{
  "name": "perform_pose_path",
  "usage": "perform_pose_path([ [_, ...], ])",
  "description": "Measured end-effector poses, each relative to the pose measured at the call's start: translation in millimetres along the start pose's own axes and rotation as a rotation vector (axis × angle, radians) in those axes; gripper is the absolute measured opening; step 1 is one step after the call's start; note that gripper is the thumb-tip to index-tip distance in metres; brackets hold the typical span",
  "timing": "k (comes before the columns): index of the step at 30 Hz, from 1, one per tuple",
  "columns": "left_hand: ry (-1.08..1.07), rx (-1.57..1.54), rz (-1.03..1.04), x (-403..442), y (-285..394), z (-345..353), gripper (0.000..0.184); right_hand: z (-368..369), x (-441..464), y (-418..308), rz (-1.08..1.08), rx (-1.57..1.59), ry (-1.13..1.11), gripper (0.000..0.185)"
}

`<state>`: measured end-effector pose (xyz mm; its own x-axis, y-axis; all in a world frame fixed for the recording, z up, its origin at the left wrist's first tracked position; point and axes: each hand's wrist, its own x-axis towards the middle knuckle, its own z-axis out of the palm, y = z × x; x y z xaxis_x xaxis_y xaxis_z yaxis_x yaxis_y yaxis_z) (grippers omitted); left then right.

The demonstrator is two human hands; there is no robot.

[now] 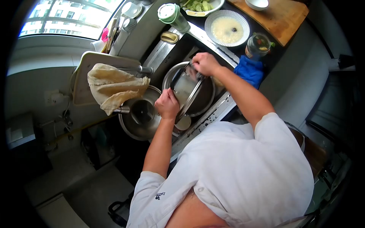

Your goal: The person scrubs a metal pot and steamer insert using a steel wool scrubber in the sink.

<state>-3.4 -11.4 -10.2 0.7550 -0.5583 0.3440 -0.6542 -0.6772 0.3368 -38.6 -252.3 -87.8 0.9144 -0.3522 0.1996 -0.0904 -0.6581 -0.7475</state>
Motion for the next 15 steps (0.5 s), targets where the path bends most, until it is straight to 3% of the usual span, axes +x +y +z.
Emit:
perform_pose_path([
  [2,-0.015,0.006,-0.045,0.0,-6.4,0.6,0.033,-11.5,-6.7,-41.8,-0.195,0.188,-0.011,0.011],
  [4,-0.012,-0.002,-0.052,-2.3,-9.5,-1.2,0.032,-12.1,-10.9,-45.8,-0.223,0.183,0.010,0.010],
  [6,-0.013,0.004,-0.006,-3.9,-7.3,-3.4,0.032,-10.1,-8.9,-19.6,-0.123,0.104,0.038,0.010],
  [7,-0.014,0.002,0.007,-2.5,-3.2,-2.1,0.032,-11.2,-4.7,-9.7,0.021,-0.078,-0.027,0.011],
  [8,-0.022,-0.002,0.016,-4.5,0.3,-1.5,0.032,-9.8,-6.8,-2.5,0.063,-0.040,-0.027,0.011],
  [11,-0.004,-0.085,0.026,-1.9,-6.3,-4.7,0.031,-21.3,-20.7,-30.2,-0.143,0.302,-0.058,0.015],
  [15,-0.070,-0.167,0.006,-7.0,-27.1,-16.0,0.033,-25.8,-35.7,-43.2,-0.204,0.449,-0.019,0.032],
])
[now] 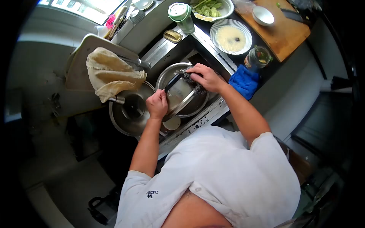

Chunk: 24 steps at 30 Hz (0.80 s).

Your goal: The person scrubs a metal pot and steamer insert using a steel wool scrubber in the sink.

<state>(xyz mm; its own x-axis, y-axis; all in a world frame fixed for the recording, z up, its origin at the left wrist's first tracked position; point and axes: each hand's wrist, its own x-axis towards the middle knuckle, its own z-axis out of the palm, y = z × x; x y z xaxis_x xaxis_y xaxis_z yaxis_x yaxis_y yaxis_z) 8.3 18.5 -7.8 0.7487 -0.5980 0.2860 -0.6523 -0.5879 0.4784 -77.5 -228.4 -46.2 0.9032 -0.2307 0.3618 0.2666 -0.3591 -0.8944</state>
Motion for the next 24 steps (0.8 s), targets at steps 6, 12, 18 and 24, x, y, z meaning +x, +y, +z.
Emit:
perform_pose_path([
  [6,-0.132,-0.078,0.005,8.2,-8.4,-16.7,0.035,-15.2,-15.4,-33.6,0.255,-0.074,0.049,0.051],
  [12,-0.044,-0.149,0.160,23.1,-19.0,-12.1,0.035,4.1,-12.0,-54.0,-0.071,-0.343,0.020,0.032],
  [18,0.032,0.065,-0.033,25.5,-7.4,-21.5,0.040,14.9,-14.8,-39.5,-0.115,-0.264,-0.051,0.028],
  [24,0.383,0.004,-0.377,-6.4,57.9,23.0,0.059,7.8,-7.1,-34.7,-0.118,-0.268,-0.147,0.027],
])
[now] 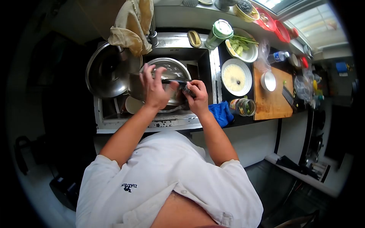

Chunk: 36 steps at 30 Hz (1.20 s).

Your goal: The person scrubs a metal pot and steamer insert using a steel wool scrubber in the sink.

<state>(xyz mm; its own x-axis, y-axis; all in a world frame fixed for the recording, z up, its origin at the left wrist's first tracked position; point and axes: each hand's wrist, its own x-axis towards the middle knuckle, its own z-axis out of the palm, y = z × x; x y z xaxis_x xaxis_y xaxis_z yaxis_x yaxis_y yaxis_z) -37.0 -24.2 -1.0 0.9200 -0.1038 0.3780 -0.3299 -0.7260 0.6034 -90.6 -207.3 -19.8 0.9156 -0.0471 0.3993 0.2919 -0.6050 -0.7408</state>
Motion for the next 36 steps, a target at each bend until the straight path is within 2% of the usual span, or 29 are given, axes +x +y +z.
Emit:
perform_pose_path([
  [1,-0.042,0.025,-0.012,-6.7,5.8,4.3,0.064,-6.6,1.9,-5.9,-0.018,-0.029,-0.034,0.028],
  [2,0.043,0.050,-0.060,-8.1,6.5,14.4,0.057,-12.2,2.8,-8.2,-0.038,-0.060,-0.065,0.028],
  [5,0.091,0.019,-0.069,-5.1,6.9,19.3,0.048,-18.6,-2.2,4.9,-0.025,0.060,-0.161,0.029],
  [6,0.162,-0.003,-0.044,-2.4,10.3,19.2,0.040,-19.3,-3.4,10.1,0.017,0.144,-0.155,0.028],
  [9,0.070,-0.031,-0.052,-2.7,11.6,12.1,0.040,-19.4,-2.9,36.7,0.226,0.359,-0.140,0.023],
  [10,0.066,-0.046,-0.046,-4.2,12.6,9.2,0.037,-22.4,2.1,40.5,0.122,0.326,-0.111,0.019],
  [13,0.044,-0.085,-0.005,-7.3,10.6,3.6,0.033,-23.0,7.2,29.5,0.105,0.316,-0.206,0.018],
  [14,0.043,-0.094,0.012,-7.4,8.1,3.2,0.033,-20.0,13.3,20.5,-0.011,0.288,-0.205,0.020],
  [17,0.015,-0.122,0.021,-4.3,0.5,0.7,0.035,-12.2,30.4,10.6,-0.148,0.225,-0.199,0.029],
  [20,0.011,-0.121,0.022,-2.6,-7.6,2.7,0.036,-11.4,34.7,10.1,-0.243,0.195,-0.193,0.030],
  [23,0.010,-0.053,0.039,0.3,-7.2,6.8,0.040,-20.3,22.8,22.3,-0.263,0.061,-0.243,0.027],
  [24,0.027,-0.062,0.040,3.0,-7.7,8.1,0.040,-27.3,17.9,29.1,-0.283,-0.072,-0.278,0.024],
  [25,0.045,-0.071,0.041,6.5,-8.1,8.4,0.040,-29.5,5.2,47.2,-0.256,-0.240,-0.319,0.022],
  [27,0.041,-0.055,0.057,14.8,-10.1,7.7,0.045,-29.5,-13.7,62.7,-0.109,-0.193,-0.357,0.022],
  [29,0.007,-0.030,0.067,21.5,-14.8,8.1,0.048,-17.5,-9.3,59.1,-0.067,-0.055,-0.124,0.021],
  [31,0.014,-0.016,0.064,27.1,-9.5,9.6,0.059,-5.0,0.8,26.8,-0.008,0.039,0.107,0.022],
  [33,-0.060,0.024,0.037,34.4,-3.1,10.8,0.064,4.7,10.4,9.2,-0.079,0.014,0.204,0.025],
  [34,-0.058,0.049,0.036,37.0,0.0,11.5,0.071,4.8,10.1,2.9,-0.086,-0.028,0.176,0.031],
  [36,-0.122,0.040,-0.066,38.2,8.8,9.6,0.072,-1.7,10.9,-12.5,-0.089,-0.184,0.142,0.029],
])
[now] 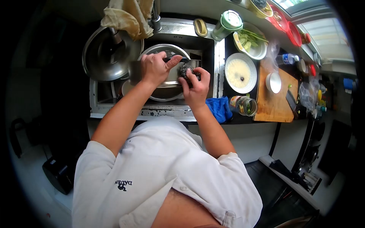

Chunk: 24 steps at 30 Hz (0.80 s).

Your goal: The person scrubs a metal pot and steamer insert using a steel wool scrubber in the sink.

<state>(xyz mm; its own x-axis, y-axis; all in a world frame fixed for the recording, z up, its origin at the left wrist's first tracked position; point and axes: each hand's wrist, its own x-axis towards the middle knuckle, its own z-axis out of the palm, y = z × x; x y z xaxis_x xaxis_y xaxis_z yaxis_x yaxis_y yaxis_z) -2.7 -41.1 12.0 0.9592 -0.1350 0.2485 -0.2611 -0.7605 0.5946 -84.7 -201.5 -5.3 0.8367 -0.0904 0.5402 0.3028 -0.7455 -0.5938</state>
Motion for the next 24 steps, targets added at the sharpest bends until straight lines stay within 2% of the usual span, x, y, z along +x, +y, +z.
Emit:
perform_pose_path([
  [1,-0.034,-0.007,-0.049,-2.0,4.9,-2.2,0.072,-4.2,2.9,-7.3,-0.001,-0.083,0.006,0.027],
  [4,-0.100,-0.012,-0.092,-12.0,9.1,-3.9,0.077,-7.9,-6.6,10.4,0.085,-0.020,-0.078,0.022],
  [7,-0.198,0.011,-0.119,-4.8,7.7,-6.3,0.078,1.4,-3.2,14.9,0.185,0.146,-0.076,0.019],
  [8,-0.225,0.024,-0.120,-0.8,8.2,-6.6,0.078,6.6,-1.5,9.5,0.271,0.298,-0.053,0.018],
  [9,-0.237,0.031,-0.134,2.6,9.1,-6.5,0.078,9.7,4.2,0.0,0.205,0.248,-0.010,0.021],
  [12,-0.296,0.050,-0.208,10.9,13.9,-11.3,0.078,25.6,18.9,-20.3,0.250,0.196,0.109,0.023],
  [15,-0.262,0.028,-0.247,5.4,9.7,-5.9,0.078,33.1,25.3,-1.6,0.355,0.090,0.173,0.021],
  [16,-0.276,0.011,-0.245,4.8,9.8,-5.5,0.076,33.5,29.7,0.0,0.399,0.037,0.157,0.016],
  [21,-0.313,-0.166,-0.240,11.1,0.1,-4.2,0.071,48.4,45.7,-14.5,0.249,-0.143,0.047,0.011],
  [23,-0.329,-0.283,-0.234,8.8,0.6,-8.3,0.070,50.4,42.4,-29.8,0.120,-0.106,0.022,0.012],
  [24,-0.293,-0.303,-0.175,5.2,-1.7,-6.7,0.067,50.1,42.4,-29.0,0.131,-0.140,0.023,0.012],
])
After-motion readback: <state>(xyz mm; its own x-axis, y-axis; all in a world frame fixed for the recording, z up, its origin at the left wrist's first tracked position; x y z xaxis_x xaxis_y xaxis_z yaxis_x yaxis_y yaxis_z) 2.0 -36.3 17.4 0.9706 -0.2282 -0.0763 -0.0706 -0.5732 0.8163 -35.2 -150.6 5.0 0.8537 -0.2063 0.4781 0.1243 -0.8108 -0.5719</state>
